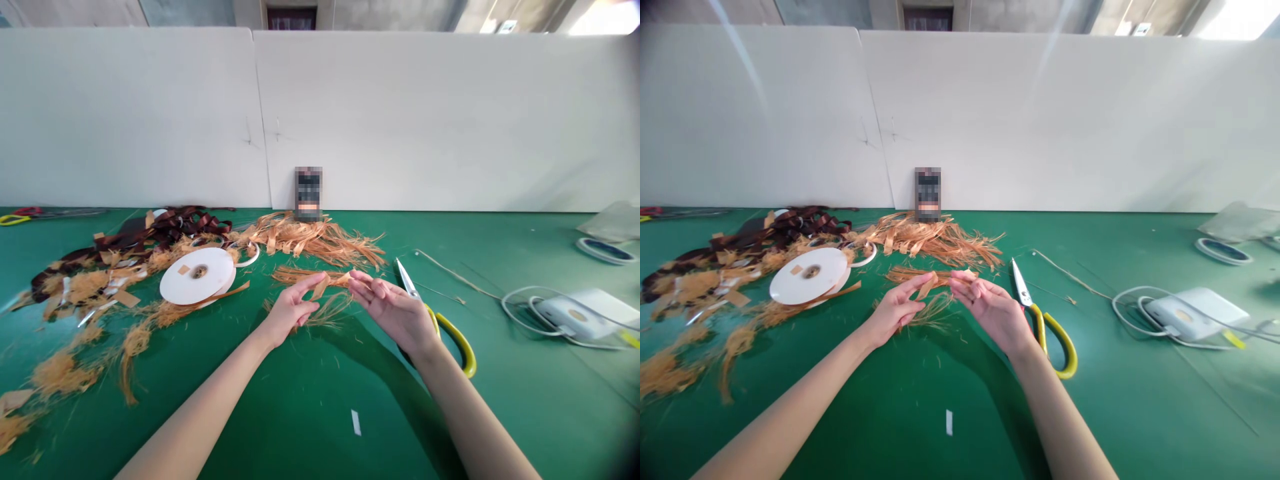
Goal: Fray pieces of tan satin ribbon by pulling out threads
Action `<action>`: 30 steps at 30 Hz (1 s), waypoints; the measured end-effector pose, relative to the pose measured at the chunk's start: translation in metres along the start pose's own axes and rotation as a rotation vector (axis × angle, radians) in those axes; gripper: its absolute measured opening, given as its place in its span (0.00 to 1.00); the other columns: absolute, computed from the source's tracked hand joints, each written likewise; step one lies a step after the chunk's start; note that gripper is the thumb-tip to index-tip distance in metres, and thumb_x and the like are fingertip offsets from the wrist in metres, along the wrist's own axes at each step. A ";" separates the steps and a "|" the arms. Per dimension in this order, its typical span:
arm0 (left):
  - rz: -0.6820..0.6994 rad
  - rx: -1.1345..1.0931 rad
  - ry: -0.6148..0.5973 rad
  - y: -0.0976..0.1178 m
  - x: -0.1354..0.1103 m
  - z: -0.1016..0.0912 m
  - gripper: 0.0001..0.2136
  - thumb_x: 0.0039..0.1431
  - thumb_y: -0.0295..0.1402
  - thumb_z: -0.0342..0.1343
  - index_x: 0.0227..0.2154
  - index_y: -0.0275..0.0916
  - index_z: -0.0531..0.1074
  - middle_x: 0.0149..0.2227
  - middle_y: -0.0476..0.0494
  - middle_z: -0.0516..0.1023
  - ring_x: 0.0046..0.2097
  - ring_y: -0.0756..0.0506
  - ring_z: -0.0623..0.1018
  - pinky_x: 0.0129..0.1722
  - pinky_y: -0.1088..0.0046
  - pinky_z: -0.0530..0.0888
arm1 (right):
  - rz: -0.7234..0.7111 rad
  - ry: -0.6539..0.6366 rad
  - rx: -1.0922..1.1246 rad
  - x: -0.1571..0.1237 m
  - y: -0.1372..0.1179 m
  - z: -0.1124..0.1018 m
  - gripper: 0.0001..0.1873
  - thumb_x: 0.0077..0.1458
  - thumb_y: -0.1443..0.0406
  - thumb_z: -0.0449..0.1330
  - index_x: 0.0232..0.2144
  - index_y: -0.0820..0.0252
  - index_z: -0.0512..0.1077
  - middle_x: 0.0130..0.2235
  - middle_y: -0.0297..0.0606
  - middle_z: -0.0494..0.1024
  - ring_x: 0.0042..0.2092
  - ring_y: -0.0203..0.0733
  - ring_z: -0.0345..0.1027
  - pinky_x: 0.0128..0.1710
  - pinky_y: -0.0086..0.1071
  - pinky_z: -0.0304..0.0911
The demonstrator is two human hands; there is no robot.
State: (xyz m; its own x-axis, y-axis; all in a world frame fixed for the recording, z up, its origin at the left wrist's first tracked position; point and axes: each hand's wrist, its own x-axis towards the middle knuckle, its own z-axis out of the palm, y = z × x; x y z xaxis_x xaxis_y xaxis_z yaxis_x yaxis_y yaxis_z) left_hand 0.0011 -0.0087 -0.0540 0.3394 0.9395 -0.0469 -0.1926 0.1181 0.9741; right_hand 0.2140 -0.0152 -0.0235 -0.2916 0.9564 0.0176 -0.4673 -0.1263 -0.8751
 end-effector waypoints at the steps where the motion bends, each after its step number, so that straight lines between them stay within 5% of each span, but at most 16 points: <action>1: -0.004 0.013 -0.015 0.001 0.000 0.000 0.27 0.49 0.24 0.55 0.53 0.50 0.69 0.60 0.40 0.66 0.16 0.62 0.59 0.15 0.79 0.52 | 0.018 0.023 0.016 -0.001 -0.001 0.000 0.11 0.42 0.58 0.65 0.19 0.55 0.69 0.50 0.38 0.73 0.53 0.50 0.65 0.59 0.44 0.54; 6: 0.009 0.059 -0.084 0.005 -0.002 0.000 0.31 0.44 0.20 0.54 0.53 0.50 0.69 0.60 0.41 0.66 0.16 0.62 0.58 0.14 0.78 0.49 | 0.051 0.208 0.073 -0.002 -0.001 -0.003 0.08 0.47 0.62 0.59 0.18 0.54 0.68 0.39 0.37 0.73 0.38 0.42 0.69 0.55 0.40 0.59; 13: 0.038 0.178 -0.115 0.000 -0.002 0.002 0.38 0.36 0.16 0.53 0.54 0.50 0.69 0.59 0.41 0.66 0.19 0.62 0.57 0.18 0.78 0.49 | -0.011 0.315 0.307 0.001 -0.002 -0.009 0.08 0.48 0.70 0.57 0.19 0.55 0.69 0.35 0.38 0.73 0.33 0.37 0.67 0.43 0.34 0.69; 18: 0.027 0.122 -0.099 -0.002 -0.001 -0.001 0.38 0.38 0.17 0.53 0.56 0.50 0.67 0.60 0.40 0.64 0.21 0.61 0.55 0.20 0.78 0.50 | -0.092 0.214 0.369 0.001 -0.004 -0.013 0.05 0.46 0.71 0.59 0.22 0.59 0.71 0.31 0.32 0.70 0.17 0.24 0.46 0.21 0.23 0.61; 21: 0.026 0.016 -0.066 0.000 0.000 -0.003 0.37 0.39 0.17 0.54 0.55 0.51 0.67 0.61 0.42 0.64 0.22 0.60 0.55 0.21 0.78 0.52 | -0.070 0.212 0.062 0.000 -0.001 -0.008 0.03 0.46 0.67 0.62 0.22 0.59 0.75 0.31 0.32 0.73 0.17 0.22 0.41 0.16 0.25 0.51; 25: 0.012 -0.087 -0.067 0.004 -0.001 -0.003 0.37 0.39 0.17 0.54 0.55 0.52 0.67 0.62 0.45 0.61 0.23 0.60 0.56 0.21 0.79 0.53 | -0.006 0.195 -0.615 0.002 0.009 -0.002 0.14 0.38 0.62 0.69 0.32 0.57 0.79 0.35 0.37 0.78 0.24 0.32 0.59 0.22 0.29 0.53; 27: 0.009 -0.099 -0.064 0.004 -0.002 -0.003 0.37 0.39 0.17 0.54 0.55 0.52 0.67 0.63 0.45 0.61 0.23 0.60 0.55 0.21 0.79 0.53 | -0.011 0.240 -0.855 0.005 0.015 -0.005 0.20 0.37 0.60 0.70 0.36 0.58 0.78 0.31 0.36 0.78 0.25 0.35 0.60 0.23 0.31 0.54; 30: 0.001 -0.047 -0.060 0.004 -0.001 -0.002 0.36 0.39 0.17 0.55 0.54 0.51 0.69 0.62 0.44 0.62 0.22 0.60 0.54 0.21 0.79 0.53 | -0.068 0.320 -1.059 0.007 0.022 -0.012 0.15 0.43 0.55 0.65 0.30 0.59 0.78 0.21 0.33 0.72 0.22 0.35 0.57 0.23 0.31 0.51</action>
State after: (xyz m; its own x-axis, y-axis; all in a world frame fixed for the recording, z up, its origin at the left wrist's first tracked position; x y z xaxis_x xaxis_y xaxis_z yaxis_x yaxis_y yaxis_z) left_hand -0.0018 -0.0091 -0.0505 0.3931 0.9189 -0.0317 -0.2356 0.1340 0.9626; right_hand 0.2117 -0.0079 -0.0490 0.0080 0.9960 0.0888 0.5201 0.0717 -0.8511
